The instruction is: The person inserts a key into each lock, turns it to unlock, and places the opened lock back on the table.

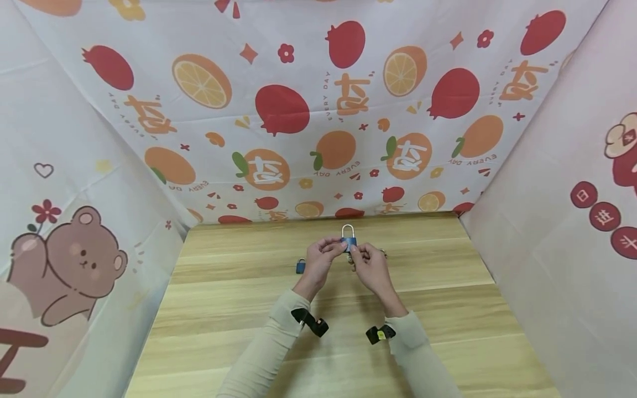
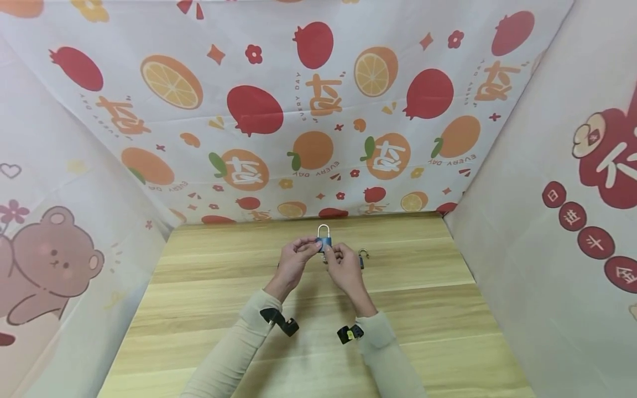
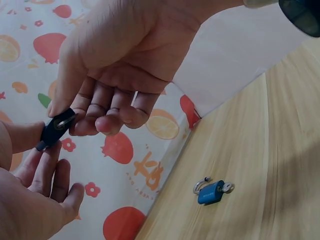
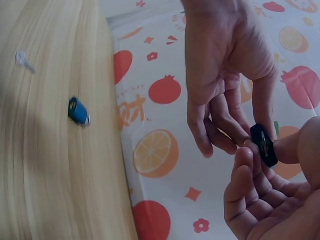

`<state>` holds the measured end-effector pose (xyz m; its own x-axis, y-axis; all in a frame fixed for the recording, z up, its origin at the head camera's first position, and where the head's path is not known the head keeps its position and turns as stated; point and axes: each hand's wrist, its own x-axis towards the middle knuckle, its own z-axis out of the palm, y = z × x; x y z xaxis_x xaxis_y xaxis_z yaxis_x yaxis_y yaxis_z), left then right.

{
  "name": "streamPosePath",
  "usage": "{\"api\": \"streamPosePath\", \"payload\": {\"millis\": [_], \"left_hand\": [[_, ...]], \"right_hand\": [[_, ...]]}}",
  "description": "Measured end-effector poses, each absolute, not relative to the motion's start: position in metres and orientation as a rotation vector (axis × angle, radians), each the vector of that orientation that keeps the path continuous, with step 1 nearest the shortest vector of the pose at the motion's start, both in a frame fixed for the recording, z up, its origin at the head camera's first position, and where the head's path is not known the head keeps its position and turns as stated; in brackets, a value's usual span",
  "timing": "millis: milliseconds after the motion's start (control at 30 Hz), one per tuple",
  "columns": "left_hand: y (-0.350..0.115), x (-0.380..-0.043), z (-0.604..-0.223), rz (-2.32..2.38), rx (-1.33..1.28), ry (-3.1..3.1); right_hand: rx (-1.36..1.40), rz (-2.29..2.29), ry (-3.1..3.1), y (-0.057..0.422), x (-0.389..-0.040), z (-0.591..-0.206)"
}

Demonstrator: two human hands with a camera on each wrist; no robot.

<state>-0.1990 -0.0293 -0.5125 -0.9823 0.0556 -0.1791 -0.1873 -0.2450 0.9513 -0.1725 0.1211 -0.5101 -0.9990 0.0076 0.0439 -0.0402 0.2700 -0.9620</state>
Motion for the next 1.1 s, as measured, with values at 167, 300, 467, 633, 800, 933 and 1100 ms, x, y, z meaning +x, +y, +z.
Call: {"api": "streamPosePath", "payload": {"millis": [167,300,467,633,800,933,1100], "left_hand": [[-0.029,-0.199,-0.510,2.352,-0.150,1.863],[-0.028,-0.200,-0.507,2.366,-0.135,1.859],[-0.028,-0.198,-0.504,2.367,-0.121,1.844],[-0.027,-0.198,-0.504,2.400,-0.110,1.821],[-0.025,-0.204,-0.508,2.427,-0.050,1.758],[-0.025,-0.209,-0.510,2.403,-0.019,1.668],[-0.023,-0.213,-0.512,2.345,0.010,1.569]], "right_hand": [[-0.028,1.981,-2.416,0.120,-0.172,-0.509],[-0.054,2.025,-2.414,0.120,-0.172,-0.505],[-0.087,2.077,-2.399,0.120,-0.173,-0.502],[-0.100,2.125,-2.342,0.119,-0.172,-0.497],[-0.128,2.143,-2.294,0.119,-0.171,-0.492],[-0.143,2.159,-2.275,0.120,-0.167,-0.485],[-0.112,2.186,-2.271,0.119,-0.160,-0.478]]}}
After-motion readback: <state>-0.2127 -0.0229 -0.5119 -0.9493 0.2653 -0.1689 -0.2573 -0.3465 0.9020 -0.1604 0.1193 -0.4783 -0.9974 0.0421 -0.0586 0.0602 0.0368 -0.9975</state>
